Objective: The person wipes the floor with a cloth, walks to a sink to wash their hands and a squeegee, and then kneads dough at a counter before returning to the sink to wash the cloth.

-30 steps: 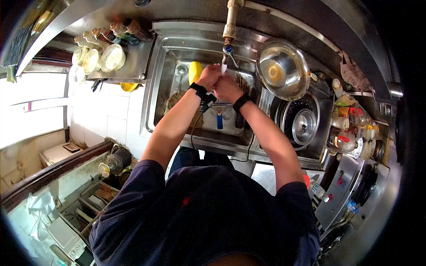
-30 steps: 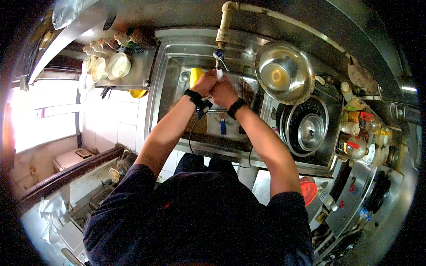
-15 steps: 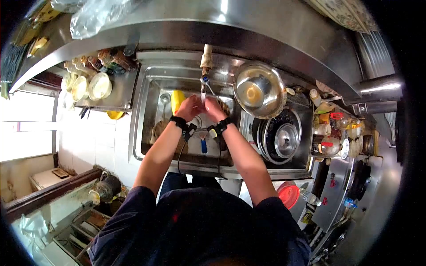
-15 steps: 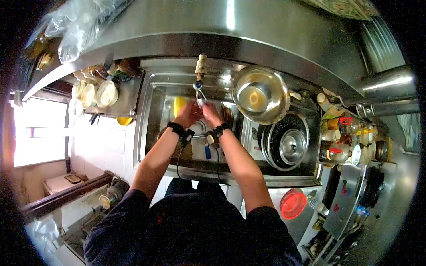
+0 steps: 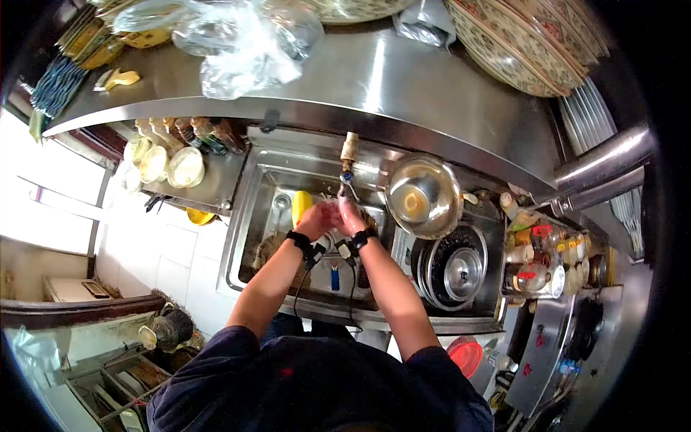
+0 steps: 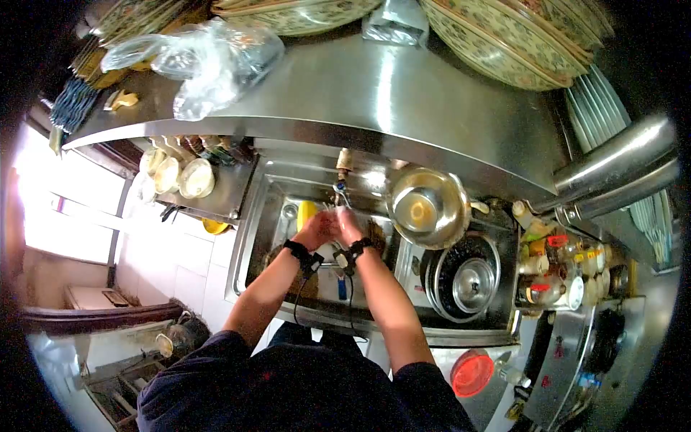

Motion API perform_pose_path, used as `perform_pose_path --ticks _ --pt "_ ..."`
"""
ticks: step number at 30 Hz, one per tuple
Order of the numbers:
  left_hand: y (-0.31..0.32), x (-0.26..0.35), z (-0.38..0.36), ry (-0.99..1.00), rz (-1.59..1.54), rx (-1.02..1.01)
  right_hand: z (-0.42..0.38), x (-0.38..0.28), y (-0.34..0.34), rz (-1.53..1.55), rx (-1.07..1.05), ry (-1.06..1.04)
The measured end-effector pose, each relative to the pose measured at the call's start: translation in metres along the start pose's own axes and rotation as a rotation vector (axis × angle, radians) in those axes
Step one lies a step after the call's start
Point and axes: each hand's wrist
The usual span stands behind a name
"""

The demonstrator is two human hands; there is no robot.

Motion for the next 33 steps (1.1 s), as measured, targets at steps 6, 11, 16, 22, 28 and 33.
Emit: perform_pose_path --ticks 6,11,16,22,28,33 --pt "0.018 -0.002 -0.019 -0.022 0.020 0.218 0.064 0.035 -0.041 0.005 0.050 -0.078" --pt "-0.014 -0.017 0.030 0.298 0.389 -0.031 0.094 0.063 -0.055 -0.559 -0.045 -0.351" --pt "0.029 0.005 -0.013 0.029 0.126 0.222 0.025 0.011 -0.019 -0.424 -0.118 -0.108" --pt "0.011 0.001 0.003 0.010 0.136 0.089 -0.011 -0.002 0.001 -0.200 -0.024 -0.173" --pt "0.013 0.003 0.000 -0.005 0.077 0.086 0.001 -0.004 0.002 -1.023 0.052 -0.469" --pt "0.027 0.006 -0.008 -0.022 0.025 0.151 -0.001 0.005 -0.001 -0.616 0.012 -0.373"
Point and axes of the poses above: each hand's wrist, its own z-axis towards the middle knuckle, its own y-axis out of the palm, x = y × z, and after that the axes turned 8 degrees about -y, right-handed
